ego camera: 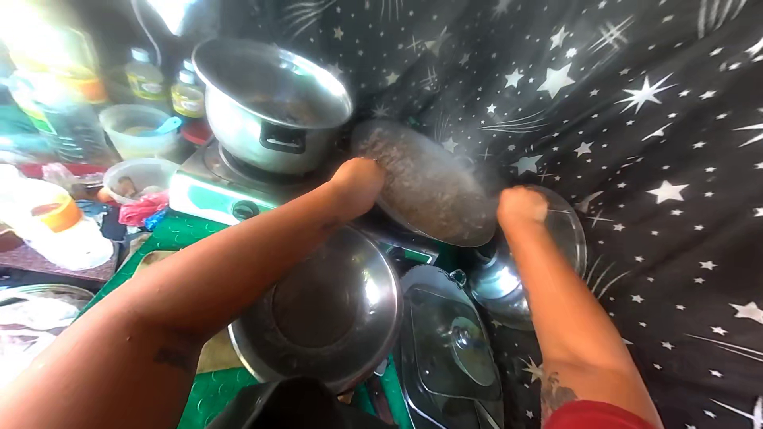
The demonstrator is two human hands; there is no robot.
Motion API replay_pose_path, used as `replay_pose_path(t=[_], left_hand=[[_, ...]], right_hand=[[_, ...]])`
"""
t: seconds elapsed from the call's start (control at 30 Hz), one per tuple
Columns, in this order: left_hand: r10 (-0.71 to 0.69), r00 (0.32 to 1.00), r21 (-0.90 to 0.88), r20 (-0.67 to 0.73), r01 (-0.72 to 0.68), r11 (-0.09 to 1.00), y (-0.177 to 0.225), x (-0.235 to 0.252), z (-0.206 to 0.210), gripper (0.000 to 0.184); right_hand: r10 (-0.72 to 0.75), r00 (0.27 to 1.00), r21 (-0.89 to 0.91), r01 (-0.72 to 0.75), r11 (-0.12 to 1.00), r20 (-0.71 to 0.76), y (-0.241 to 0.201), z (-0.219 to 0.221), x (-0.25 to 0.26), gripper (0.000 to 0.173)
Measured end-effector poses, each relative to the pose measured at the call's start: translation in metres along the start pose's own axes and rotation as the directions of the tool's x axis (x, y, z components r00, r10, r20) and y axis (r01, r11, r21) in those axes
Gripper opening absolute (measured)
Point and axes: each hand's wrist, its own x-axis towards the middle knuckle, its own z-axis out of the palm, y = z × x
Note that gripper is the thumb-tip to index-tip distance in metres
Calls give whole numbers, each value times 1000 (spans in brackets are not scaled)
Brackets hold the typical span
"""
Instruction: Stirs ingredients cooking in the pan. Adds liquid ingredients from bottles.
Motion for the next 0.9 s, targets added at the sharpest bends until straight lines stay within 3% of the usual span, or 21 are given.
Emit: replay_pose_path(t=[0.1,0.2,0.37,0.53,0.7,0.8,0.9], left_hand=[[15,1000,-4,8,-15,1000,3,-2,2,19],[23,1000,-29,5,-23,999,7,-9,3,18],[83,996,-23,-41,-84,996,7,-10,10,22],[99,991,-49,-95,-103,993,2,-12,14,24],[97,988,-68,-121,-106,992,2,-8,21,24],[97,987,-56,-124,-105,993,3,-8,22,25],[99,987,-36,-129,-105,994,4,-9,22,27]], right_hand=[[68,997,-6,-68,998,-33,17,-38,-18,14],[77,997,-52,-78,996,-24,27,-53,-24,24],[133,990,-39,-132,991,40,20,-7,8,33],[70,973,302,-137,944,220,-12,35,39,46],[20,968,455,-136,880,250,-43,55,46,52],[9,977,450,-105,887,211,-46,49,32,46],[-27,988,293,-18,956,150,-48,22,0,43]])
